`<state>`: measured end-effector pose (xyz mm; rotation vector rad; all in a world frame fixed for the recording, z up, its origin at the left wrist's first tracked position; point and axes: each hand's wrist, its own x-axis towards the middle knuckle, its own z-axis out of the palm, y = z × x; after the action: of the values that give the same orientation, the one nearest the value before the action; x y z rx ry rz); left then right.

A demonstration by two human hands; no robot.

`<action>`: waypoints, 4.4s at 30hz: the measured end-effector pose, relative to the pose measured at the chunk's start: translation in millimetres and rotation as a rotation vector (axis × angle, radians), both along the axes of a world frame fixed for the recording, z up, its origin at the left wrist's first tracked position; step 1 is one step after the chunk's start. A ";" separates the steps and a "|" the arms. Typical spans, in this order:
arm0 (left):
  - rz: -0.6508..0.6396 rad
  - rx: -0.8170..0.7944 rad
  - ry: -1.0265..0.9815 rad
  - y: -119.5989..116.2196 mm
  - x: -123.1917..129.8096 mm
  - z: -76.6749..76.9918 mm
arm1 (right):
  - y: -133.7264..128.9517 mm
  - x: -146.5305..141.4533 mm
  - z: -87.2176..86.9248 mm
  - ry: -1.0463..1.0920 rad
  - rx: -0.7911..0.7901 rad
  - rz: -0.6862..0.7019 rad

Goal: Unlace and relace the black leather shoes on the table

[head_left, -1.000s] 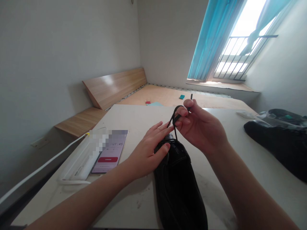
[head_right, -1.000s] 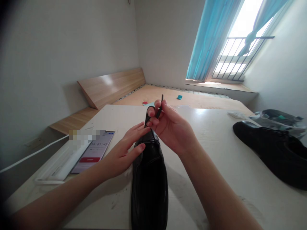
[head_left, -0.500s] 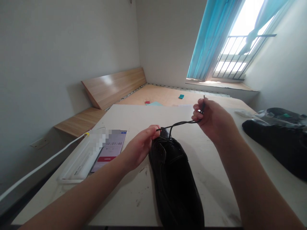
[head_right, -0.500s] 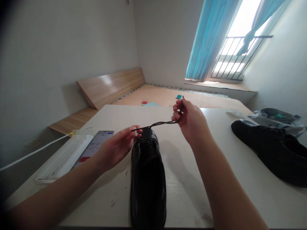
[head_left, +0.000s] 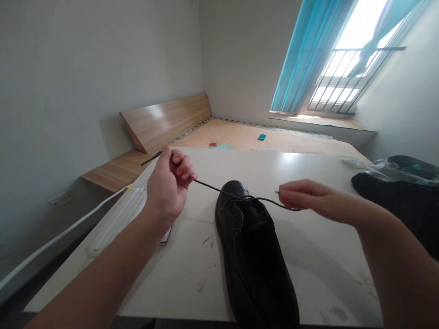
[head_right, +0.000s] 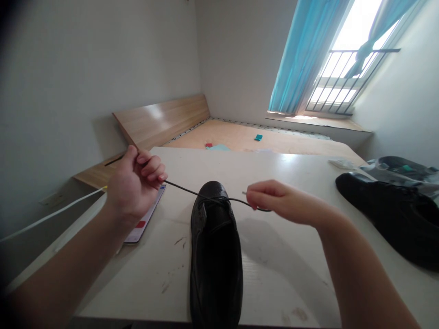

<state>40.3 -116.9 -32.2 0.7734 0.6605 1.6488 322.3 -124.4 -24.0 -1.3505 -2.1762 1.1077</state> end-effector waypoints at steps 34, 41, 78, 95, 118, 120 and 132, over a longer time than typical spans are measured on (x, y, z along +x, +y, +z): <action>-0.646 0.013 1.539 -18.8 -10.8 -3.7 | -48.3 -49.1 2.0 -0.251 0.072 -0.089; -0.711 0.148 1.575 -19.7 -7.4 -3.6 | -54.0 -59.5 -3.9 -0.383 0.284 -0.075; -0.536 0.204 1.346 -27.8 12.6 -15.1 | -52.6 -64.0 -4.0 -0.564 0.300 -0.132; -0.391 0.244 1.610 -34.8 12.4 -4.9 | -56.9 -53.7 -10.5 -0.410 0.252 -0.139; -0.497 0.163 1.409 -29.9 14.8 -8.1 | -49.3 -39.9 -12.0 -0.279 0.206 -0.106; -0.512 0.153 1.392 -30.0 14.3 -8.3 | -48.5 -38.9 -12.1 -0.275 0.194 -0.089; -0.473 0.163 1.371 -32.0 17.4 -8.3 | -49.4 -43.3 -16.6 -0.256 0.377 -0.191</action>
<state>57.7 -148.9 -40.5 2.0167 1.1295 0.5521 278.9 -173.7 -40.6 -1.5432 -2.2236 0.4451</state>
